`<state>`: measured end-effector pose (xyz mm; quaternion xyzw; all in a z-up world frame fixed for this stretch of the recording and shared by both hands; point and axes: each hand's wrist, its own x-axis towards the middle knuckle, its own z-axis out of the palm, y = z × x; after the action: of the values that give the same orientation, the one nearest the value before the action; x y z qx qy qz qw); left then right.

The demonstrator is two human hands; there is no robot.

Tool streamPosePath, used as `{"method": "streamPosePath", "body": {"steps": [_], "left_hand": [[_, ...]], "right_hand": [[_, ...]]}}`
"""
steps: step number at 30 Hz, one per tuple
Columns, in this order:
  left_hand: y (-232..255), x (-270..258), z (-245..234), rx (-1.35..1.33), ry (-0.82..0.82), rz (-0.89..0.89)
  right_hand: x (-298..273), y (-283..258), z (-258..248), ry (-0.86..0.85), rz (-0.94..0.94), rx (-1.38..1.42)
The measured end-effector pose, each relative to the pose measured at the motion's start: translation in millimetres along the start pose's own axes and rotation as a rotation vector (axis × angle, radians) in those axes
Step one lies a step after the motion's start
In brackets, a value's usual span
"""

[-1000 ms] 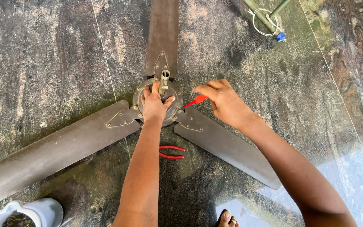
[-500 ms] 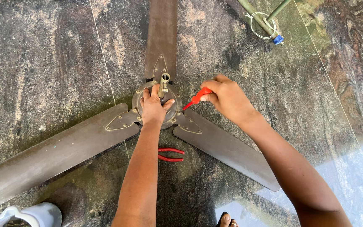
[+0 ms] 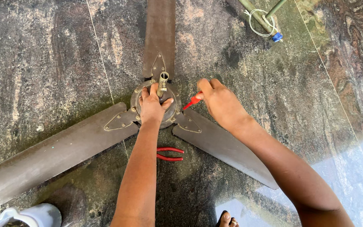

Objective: The person uses a red screwdriver to loosen and remove screws from the central hub of a ceiling fan lying on the floor. They then detach one of the fan blades from the hub.

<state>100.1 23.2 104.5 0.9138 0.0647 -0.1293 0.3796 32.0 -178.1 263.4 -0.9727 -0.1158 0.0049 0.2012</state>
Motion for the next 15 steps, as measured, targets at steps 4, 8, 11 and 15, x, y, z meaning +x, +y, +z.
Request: {"method": "streamPosePath", "body": {"steps": [4,8,11,15], "left_hand": [[-2,1,-1,-0.002,0.006,0.025],[0,1,-1,0.013,-0.007,0.012],[1,2,-2,0.024,-0.02,-0.006],[2,2,-3,0.011,-0.012,0.002]], "right_hand": [[3,6,-4,0.066,-0.152,0.048],[5,17,-4,0.025,-0.278,-0.019],[5,23,-2,0.047,-0.281,0.048],[6,24,-2,-0.009,-0.177,0.147]]}}
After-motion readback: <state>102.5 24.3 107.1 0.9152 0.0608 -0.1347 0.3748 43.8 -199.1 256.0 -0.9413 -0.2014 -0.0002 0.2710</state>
